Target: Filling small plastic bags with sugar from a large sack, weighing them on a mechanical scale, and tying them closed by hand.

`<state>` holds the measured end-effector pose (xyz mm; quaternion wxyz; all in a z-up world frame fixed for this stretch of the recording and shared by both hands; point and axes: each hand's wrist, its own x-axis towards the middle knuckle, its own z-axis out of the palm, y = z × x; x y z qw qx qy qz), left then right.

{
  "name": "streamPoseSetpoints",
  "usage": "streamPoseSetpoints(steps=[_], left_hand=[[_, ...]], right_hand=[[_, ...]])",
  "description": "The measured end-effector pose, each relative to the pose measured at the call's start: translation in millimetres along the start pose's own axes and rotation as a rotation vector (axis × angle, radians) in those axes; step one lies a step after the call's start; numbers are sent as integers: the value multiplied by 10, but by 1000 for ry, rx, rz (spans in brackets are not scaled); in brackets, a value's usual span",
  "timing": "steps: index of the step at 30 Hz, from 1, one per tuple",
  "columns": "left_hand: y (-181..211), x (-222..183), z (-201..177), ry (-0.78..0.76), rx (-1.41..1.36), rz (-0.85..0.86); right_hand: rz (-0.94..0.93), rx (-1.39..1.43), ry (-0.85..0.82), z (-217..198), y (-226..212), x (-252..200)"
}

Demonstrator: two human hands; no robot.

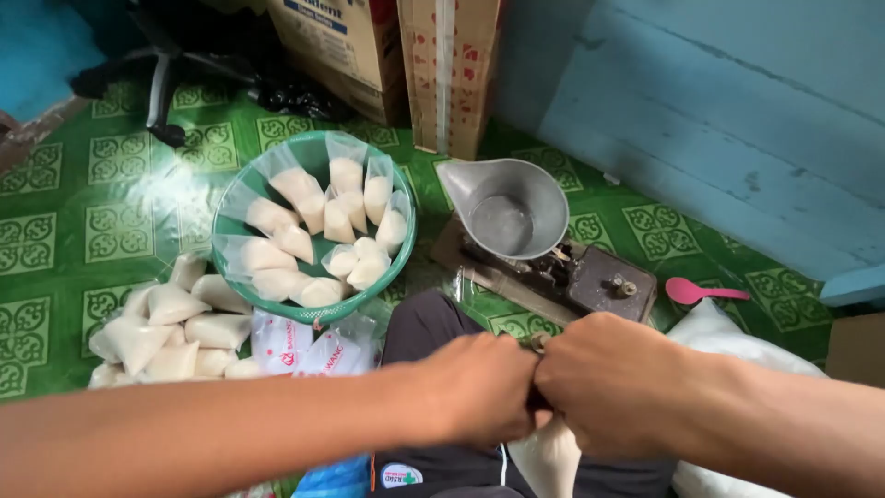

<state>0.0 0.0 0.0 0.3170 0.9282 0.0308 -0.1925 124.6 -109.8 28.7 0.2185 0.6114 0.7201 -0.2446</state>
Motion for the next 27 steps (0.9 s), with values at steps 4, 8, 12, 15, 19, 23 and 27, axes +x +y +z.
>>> streamPoseSetpoints(steps=[4, 8, 12, 15, 19, 23, 27], left_hand=[[49, -179, 290, 85, -102, -68], [59, -252, 413, -1, -174, -128], [176, -288, 225, -72, -234, -204], [198, -222, 209, -65, -248, -281], [168, -226, 116, -74, -411, -207], [-47, -97, 237, -12, -522, -414], [-459, 37, 596, 197, -702, -314]], right_hand=[[-69, 121, -63, -80, -67, 54], [-50, 204, -255, -270, -118, 94], [82, 244, -531, -574, -163, 143], [71, 244, -625, -577, -129, 268], [77, 295, -662, -465, -30, 401], [112, 427, -621, -357, 204, 487], [165, 1149, -463, 165, 572, 614]])
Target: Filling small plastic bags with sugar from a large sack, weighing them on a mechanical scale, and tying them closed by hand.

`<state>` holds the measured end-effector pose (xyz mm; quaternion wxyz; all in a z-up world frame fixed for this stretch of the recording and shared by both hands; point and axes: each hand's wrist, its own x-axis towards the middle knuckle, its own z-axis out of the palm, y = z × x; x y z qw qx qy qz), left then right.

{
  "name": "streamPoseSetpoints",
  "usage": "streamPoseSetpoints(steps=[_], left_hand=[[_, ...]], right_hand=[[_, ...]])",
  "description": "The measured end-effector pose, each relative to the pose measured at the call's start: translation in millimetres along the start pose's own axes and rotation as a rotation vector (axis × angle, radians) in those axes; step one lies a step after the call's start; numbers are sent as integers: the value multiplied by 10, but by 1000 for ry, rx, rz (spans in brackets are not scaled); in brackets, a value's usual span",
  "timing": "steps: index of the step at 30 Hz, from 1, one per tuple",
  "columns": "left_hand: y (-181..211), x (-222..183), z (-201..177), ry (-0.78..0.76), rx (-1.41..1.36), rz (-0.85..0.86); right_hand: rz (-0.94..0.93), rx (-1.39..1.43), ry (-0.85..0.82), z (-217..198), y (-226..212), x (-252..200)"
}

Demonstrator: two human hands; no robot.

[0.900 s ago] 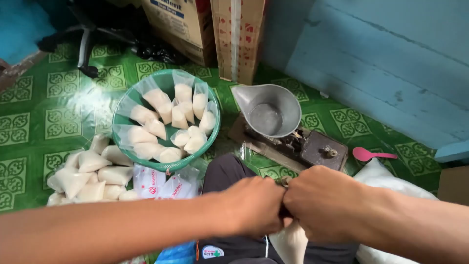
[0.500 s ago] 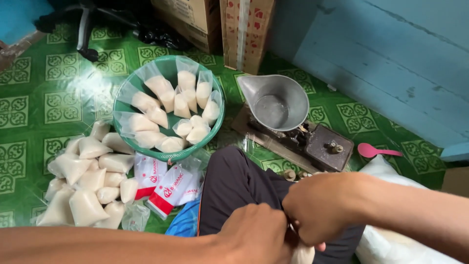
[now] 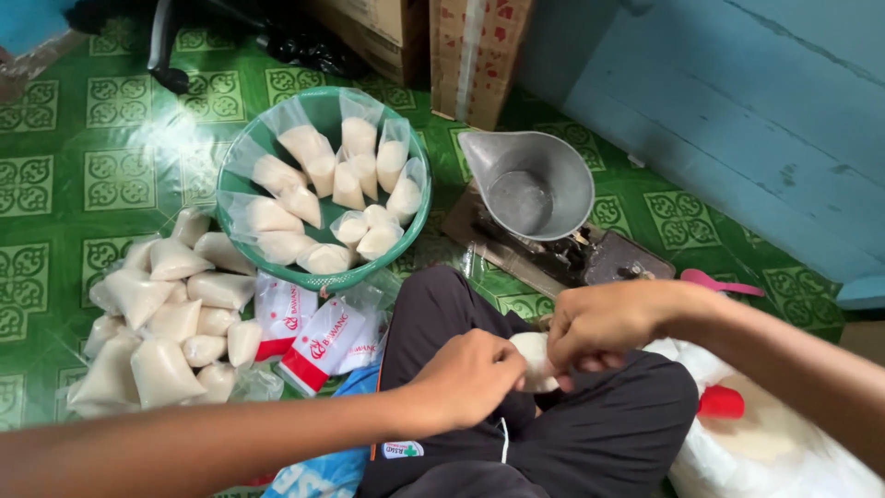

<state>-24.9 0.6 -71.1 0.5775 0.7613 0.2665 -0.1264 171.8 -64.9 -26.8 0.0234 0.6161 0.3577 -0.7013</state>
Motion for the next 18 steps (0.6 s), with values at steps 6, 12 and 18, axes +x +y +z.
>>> streamPoseSetpoints(steps=[6, 12, 18], left_hand=[[-618, 131, 113, 261, -93, 157], [-1016, 416, 272, 543, 173, -102], [-1207, 650, 208, 528, 161, -141]], right_hand=[[-203, 619, 283, 351, 624, 795], [-356, 983, 588, 808, 669, 1722], [-291, 1137, 635, 890, 659, 2059]])
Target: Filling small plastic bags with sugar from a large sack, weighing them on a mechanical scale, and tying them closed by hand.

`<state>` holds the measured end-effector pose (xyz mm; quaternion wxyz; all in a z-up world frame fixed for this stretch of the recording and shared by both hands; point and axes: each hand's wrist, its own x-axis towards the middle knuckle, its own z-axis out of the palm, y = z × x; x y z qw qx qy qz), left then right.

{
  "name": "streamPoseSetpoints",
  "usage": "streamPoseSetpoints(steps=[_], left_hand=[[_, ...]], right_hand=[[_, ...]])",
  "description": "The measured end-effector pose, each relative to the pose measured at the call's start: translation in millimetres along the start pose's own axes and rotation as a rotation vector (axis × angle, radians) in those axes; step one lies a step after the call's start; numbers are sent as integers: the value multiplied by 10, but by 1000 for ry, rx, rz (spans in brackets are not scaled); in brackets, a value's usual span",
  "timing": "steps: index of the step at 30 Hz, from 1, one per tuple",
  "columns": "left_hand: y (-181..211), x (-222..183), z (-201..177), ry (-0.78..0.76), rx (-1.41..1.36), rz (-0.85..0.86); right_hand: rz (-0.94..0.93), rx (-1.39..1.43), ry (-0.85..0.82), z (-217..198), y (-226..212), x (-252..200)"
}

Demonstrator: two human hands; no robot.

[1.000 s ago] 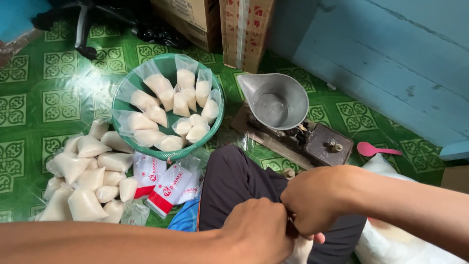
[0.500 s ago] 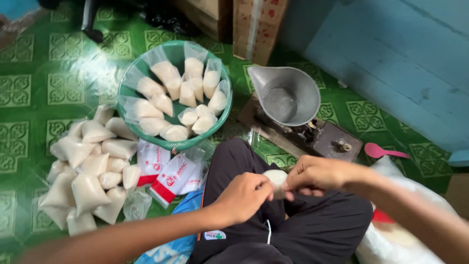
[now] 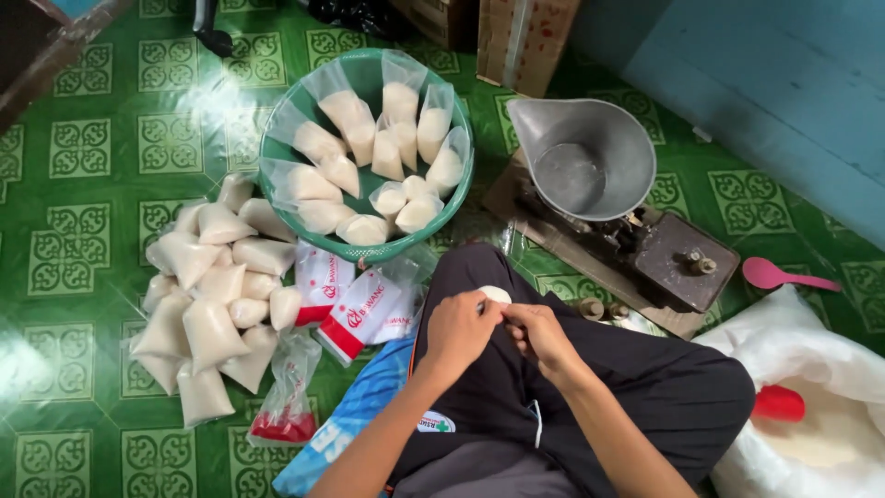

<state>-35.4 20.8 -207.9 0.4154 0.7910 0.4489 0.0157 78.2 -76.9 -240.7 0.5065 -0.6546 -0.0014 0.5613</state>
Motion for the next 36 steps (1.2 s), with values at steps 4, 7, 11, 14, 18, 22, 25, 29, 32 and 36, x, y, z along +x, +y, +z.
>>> streamPoseSetpoints(steps=[4, 7, 11, 14, 18, 22, 25, 29, 32, 36], left_hand=[[285, 127, -197, -14, 152, 241], [547, 145, -213, -15, 284, 515], [983, -48, -408, 445, 489, 1242], [1249, -281, -702, 466, 370, 1459], [1495, -588, -1216, 136, 58, 1561], [1481, -720, -1454, 11, -37, 1515], [1373, -664, -1559, -269, -24, 1342], [931, -294, -1100, 236, 436, 1326], [606, -10, -782, 365, 428, 1182], [290, 82, -586, 192, 110, 751]], right_hand=[[-17, 113, -3, 10, 42, -69], [-9, 567, -139, -37, 202, -133], [-296, 812, -146, -1, 259, -182], [-732, 600, -106, 98, -116, -417], [-1459, 155, -7, 113, -611, -758], [-1911, -195, 65, -135, -1086, -1145], [-2166, -916, -142, -363, -1531, -1269], [-1957, -1540, -26, -353, -1595, -1155], [-1737, -1497, -87, -344, -1325, -818], [-1122, -830, -218, -308, -823, -309]])
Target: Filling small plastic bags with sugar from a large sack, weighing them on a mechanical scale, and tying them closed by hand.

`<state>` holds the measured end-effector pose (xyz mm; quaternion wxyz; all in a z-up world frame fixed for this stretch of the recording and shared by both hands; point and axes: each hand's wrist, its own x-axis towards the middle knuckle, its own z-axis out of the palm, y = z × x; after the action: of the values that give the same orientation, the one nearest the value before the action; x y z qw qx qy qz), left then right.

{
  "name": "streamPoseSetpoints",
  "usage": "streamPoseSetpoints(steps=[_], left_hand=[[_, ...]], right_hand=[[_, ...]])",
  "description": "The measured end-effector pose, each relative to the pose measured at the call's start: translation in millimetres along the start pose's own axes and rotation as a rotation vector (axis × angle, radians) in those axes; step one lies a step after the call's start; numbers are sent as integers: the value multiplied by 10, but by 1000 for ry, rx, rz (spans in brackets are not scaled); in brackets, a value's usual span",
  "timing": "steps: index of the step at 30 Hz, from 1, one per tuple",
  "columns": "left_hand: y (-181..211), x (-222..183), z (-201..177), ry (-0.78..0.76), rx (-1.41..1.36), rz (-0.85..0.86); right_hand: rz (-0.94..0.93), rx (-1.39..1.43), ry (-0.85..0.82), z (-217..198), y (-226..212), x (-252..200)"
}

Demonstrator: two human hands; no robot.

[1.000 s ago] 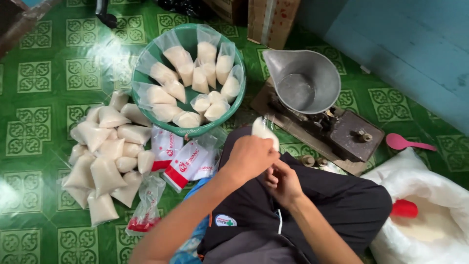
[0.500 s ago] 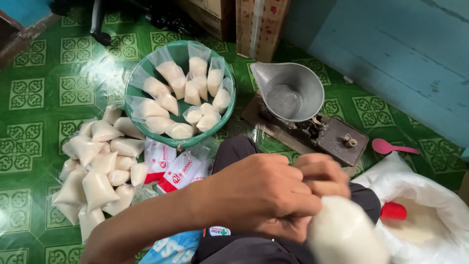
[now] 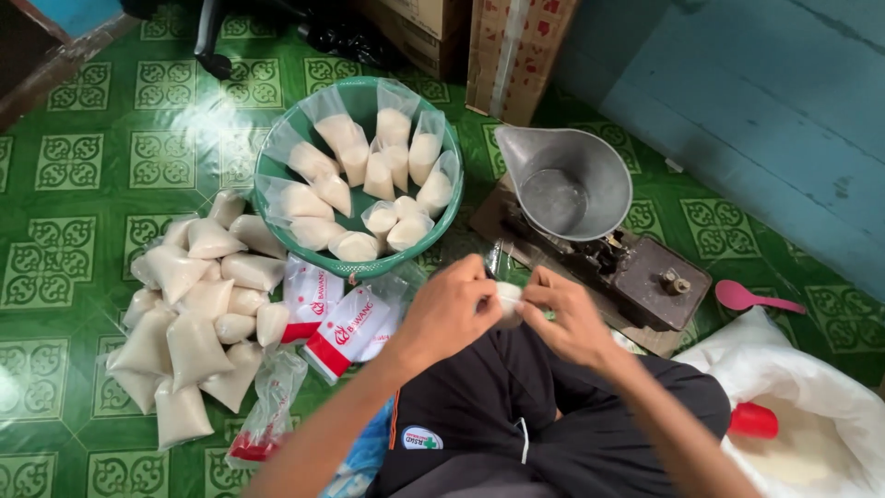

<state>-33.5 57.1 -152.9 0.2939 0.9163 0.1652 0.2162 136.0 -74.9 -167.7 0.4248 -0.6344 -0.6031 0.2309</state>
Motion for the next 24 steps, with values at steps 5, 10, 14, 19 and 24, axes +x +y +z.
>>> streamPoseSetpoints(steps=[5, 10, 14, 19, 24], left_hand=[[-297, -277, 541, 137, -597, -478], [-419, -393, 843, 317, -916, -636], [-485, -417, 960, 442, -996, -615], [-510, -416, 920, 422, -1122, -656], [-588, -452, 828, 375, -1101, -620]], right_hand=[[210, 526, 311, 797, 582, -71], [416, 917, 584, 1105, 468, 50], [538, 1069, 647, 1239, 531, 32], [586, 1139, 642, 1310, 690, -51], [459, 914, 453, 1212, 554, -75]])
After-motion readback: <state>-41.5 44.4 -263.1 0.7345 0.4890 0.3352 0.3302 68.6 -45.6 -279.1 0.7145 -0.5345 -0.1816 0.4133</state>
